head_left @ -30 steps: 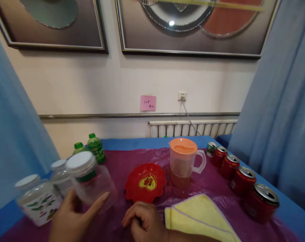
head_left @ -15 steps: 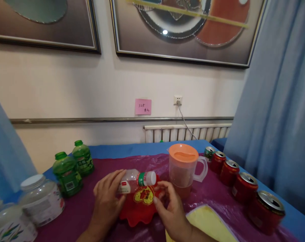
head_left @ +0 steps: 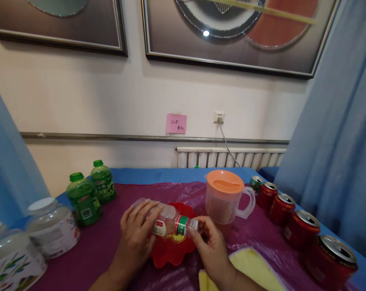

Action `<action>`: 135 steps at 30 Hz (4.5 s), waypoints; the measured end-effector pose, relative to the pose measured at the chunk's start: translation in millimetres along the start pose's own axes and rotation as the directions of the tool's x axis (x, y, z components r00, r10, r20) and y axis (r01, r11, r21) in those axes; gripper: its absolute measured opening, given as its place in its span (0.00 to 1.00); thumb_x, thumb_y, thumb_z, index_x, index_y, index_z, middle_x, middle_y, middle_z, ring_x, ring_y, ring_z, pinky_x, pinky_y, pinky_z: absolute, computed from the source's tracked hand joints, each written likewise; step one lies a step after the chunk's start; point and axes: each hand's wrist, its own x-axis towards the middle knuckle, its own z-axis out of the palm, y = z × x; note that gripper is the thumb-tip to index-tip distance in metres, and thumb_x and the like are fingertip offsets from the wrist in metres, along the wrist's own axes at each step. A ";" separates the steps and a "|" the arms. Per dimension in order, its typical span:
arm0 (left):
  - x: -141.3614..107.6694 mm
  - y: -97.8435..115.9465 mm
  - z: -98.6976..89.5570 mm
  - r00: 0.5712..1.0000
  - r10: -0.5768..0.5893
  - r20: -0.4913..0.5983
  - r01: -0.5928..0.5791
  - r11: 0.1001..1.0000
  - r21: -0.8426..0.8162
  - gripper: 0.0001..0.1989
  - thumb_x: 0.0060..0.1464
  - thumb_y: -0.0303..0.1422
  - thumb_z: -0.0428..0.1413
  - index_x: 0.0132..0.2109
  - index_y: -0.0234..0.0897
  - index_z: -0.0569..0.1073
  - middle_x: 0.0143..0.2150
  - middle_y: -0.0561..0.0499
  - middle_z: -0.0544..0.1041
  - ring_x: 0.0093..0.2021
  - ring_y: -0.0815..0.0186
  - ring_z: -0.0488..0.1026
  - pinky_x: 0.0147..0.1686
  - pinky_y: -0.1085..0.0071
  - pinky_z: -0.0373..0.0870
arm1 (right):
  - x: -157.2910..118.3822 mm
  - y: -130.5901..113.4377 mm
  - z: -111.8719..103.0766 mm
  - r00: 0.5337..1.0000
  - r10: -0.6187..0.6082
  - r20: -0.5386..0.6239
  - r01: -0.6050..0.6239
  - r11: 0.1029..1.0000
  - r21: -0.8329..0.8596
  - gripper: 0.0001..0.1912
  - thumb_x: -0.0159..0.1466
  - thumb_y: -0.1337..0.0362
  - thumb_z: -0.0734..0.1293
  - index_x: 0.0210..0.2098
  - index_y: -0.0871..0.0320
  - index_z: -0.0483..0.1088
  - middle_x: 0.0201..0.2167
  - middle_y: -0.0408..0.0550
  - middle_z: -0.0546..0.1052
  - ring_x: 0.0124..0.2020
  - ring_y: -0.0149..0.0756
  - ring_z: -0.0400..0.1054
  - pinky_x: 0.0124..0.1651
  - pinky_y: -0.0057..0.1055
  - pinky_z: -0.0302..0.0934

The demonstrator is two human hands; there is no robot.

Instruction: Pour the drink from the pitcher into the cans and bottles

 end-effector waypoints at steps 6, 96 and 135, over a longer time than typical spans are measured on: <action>1.6 -1.6 -1.1 1.000 0.015 0.002 -0.015 1.000 0.013 0.26 0.56 0.28 0.52 0.61 0.46 0.69 0.55 0.45 0.79 0.57 0.54 0.72 0.64 0.52 0.54 | -0.3 -0.5 -0.2 1.000 -0.014 -0.002 0.014 1.000 -0.006 0.11 0.64 0.56 0.71 0.40 0.57 0.72 0.31 0.42 0.75 0.30 0.31 0.65 0.34 0.26 0.60; -0.2 0.5 -2.7 0.983 -0.078 0.166 0.088 0.995 -0.055 0.31 0.51 0.26 0.53 0.63 0.44 0.68 0.58 0.45 0.75 0.58 0.51 0.69 0.62 0.49 0.55 | -1.2 2.4 -5.1 0.985 -0.166 -0.055 0.160 0.981 -0.112 0.18 0.65 0.63 0.69 0.55 0.53 0.71 0.48 0.50 0.76 0.44 0.39 0.72 0.44 0.32 0.68; 0.7 2.4 -5.6 0.986 -0.064 0.156 0.072 0.996 -0.048 0.31 0.51 0.26 0.53 0.64 0.43 0.67 0.58 0.44 0.75 0.58 0.51 0.69 0.62 0.50 0.54 | -4.3 0.1 -5.3 0.984 -0.173 -0.049 0.168 0.981 -0.097 0.20 0.64 0.61 0.70 0.55 0.53 0.68 0.45 0.48 0.76 0.43 0.38 0.72 0.45 0.32 0.67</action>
